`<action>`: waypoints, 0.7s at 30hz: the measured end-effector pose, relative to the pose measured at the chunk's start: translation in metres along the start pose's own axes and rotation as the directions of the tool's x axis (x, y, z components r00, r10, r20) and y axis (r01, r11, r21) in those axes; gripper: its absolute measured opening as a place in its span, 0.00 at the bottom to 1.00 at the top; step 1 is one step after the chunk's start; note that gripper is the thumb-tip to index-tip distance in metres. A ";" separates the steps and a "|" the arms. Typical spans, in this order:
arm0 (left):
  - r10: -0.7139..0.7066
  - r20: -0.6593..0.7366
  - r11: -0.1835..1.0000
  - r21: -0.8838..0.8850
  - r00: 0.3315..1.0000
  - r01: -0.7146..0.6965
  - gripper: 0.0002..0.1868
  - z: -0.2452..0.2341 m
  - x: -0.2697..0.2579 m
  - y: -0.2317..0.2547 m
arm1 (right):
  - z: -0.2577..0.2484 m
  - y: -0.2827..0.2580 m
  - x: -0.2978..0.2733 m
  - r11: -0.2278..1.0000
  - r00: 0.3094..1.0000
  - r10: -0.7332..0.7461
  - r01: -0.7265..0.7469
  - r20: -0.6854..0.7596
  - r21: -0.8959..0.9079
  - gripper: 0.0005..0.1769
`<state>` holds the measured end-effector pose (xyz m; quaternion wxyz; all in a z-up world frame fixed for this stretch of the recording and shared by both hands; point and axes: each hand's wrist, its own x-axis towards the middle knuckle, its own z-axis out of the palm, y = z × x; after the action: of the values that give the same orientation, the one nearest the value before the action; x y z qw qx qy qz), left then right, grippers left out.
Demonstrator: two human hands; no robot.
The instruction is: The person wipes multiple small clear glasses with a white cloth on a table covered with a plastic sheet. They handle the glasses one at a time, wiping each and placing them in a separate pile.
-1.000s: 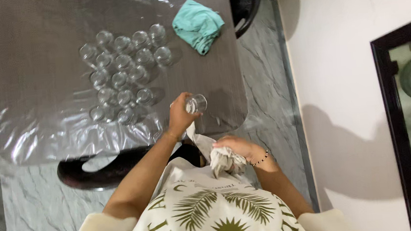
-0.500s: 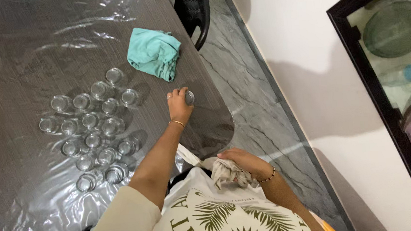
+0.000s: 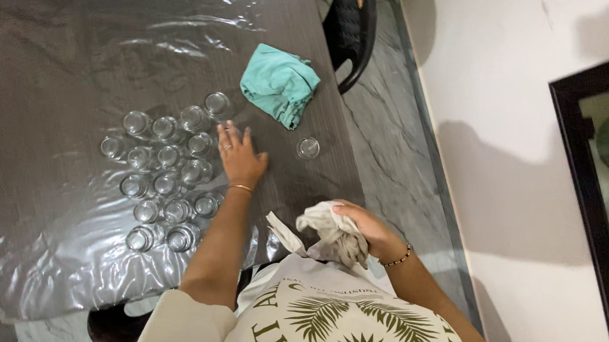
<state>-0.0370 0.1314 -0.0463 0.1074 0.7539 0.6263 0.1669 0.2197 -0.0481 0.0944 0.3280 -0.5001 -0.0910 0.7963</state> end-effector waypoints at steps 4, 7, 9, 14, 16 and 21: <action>-0.069 0.135 0.987 0.154 0.988 0.047 0.21 0.009 -0.009 -0.028 | -0.010 -0.015 0.016 0.958 0.978 -0.206 0.195 -0.030 -0.212 0.26; -0.124 0.195 0.989 -0.055 0.973 0.137 0.31 0.010 -0.023 -0.039 | -0.018 -0.017 0.030 0.896 0.929 -0.361 0.320 -0.087 -0.309 0.27; -0.141 0.194 0.946 -0.262 0.971 0.190 0.40 0.017 -0.034 -0.041 | -0.020 -0.017 0.042 0.789 0.865 -0.499 0.428 -0.053 -0.440 0.28; -0.196 0.125 0.738 -0.635 0.973 0.230 0.44 0.028 -0.078 -0.017 | 0.004 -0.003 0.069 0.454 0.714 -0.697 0.510 0.065 -0.731 0.28; -0.421 0.329 0.417 -0.757 0.845 0.503 0.40 0.027 -0.089 0.007 | 0.022 0.003 0.075 0.305 0.613 -0.773 0.586 0.165 -0.750 0.27; -0.250 0.428 -0.108 -0.904 0.868 0.414 0.23 -0.005 -0.130 0.036 | 0.052 0.009 0.072 -0.110 0.446 -0.766 0.619 0.463 -0.778 0.22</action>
<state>-0.0268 -0.0029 -0.0433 0.6782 0.2796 0.4818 0.4793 0.1505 -0.0016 0.0620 0.3735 -0.5140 -0.7219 0.2742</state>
